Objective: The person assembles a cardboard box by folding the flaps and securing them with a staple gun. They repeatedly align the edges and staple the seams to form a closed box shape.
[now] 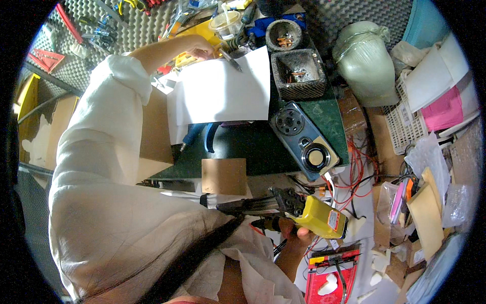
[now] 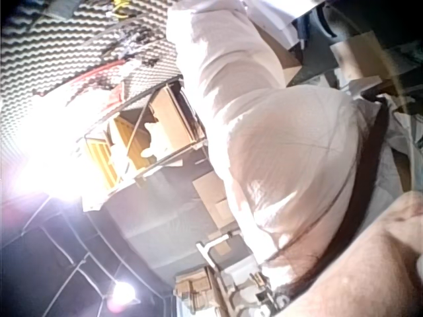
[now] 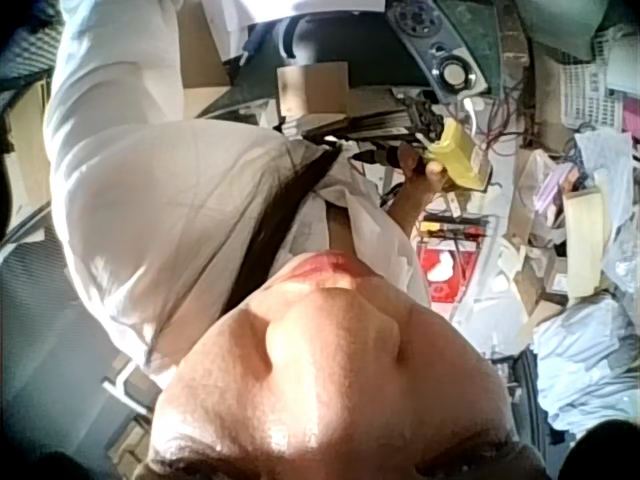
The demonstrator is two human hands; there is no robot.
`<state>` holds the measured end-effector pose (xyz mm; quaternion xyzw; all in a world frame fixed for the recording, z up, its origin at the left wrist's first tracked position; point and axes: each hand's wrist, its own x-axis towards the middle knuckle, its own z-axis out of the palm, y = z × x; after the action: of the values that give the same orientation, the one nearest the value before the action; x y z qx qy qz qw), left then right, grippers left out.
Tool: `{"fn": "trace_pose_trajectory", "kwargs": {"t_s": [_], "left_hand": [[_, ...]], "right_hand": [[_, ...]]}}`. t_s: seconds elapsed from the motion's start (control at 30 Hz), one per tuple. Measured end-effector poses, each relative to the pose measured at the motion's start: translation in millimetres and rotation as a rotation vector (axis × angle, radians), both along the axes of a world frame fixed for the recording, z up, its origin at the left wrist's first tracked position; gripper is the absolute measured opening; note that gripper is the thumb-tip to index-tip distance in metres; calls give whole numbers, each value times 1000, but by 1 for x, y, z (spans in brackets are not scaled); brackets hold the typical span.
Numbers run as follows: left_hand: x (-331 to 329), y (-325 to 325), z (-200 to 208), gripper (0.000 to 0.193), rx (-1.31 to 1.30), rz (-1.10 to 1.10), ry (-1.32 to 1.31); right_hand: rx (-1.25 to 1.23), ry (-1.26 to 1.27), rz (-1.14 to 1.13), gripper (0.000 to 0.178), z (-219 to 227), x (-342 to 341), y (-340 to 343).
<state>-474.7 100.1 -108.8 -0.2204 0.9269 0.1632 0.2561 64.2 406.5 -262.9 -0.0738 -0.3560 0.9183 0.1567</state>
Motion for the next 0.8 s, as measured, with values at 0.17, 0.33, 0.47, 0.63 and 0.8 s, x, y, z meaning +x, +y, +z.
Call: {"fn": "trace_pose_trajectory", "kwargs": {"t_s": [0.17, 0.33, 0.47, 0.63, 0.8], "left_hand": [[-9, -15, -4, 11, 35, -21, -21], [0, -10, 6, 12, -11, -50, 7], [14, -3, 30, 9, -65, -170, 82], [39, 23, 99, 11, -63, -305, 235], [25, 15, 62, 17, -23, -300, 189]], "right_hand": [[30, -6, -35, 67, -1, 0, -1], [71, 27, -154, 66, -52, 10, 0], [10, 165, 107, 58, 29, -5, -2], [26, 227, 224, 53, 48, -23, -7], [24, 181, 149, 61, 63, -17, -24]]}}
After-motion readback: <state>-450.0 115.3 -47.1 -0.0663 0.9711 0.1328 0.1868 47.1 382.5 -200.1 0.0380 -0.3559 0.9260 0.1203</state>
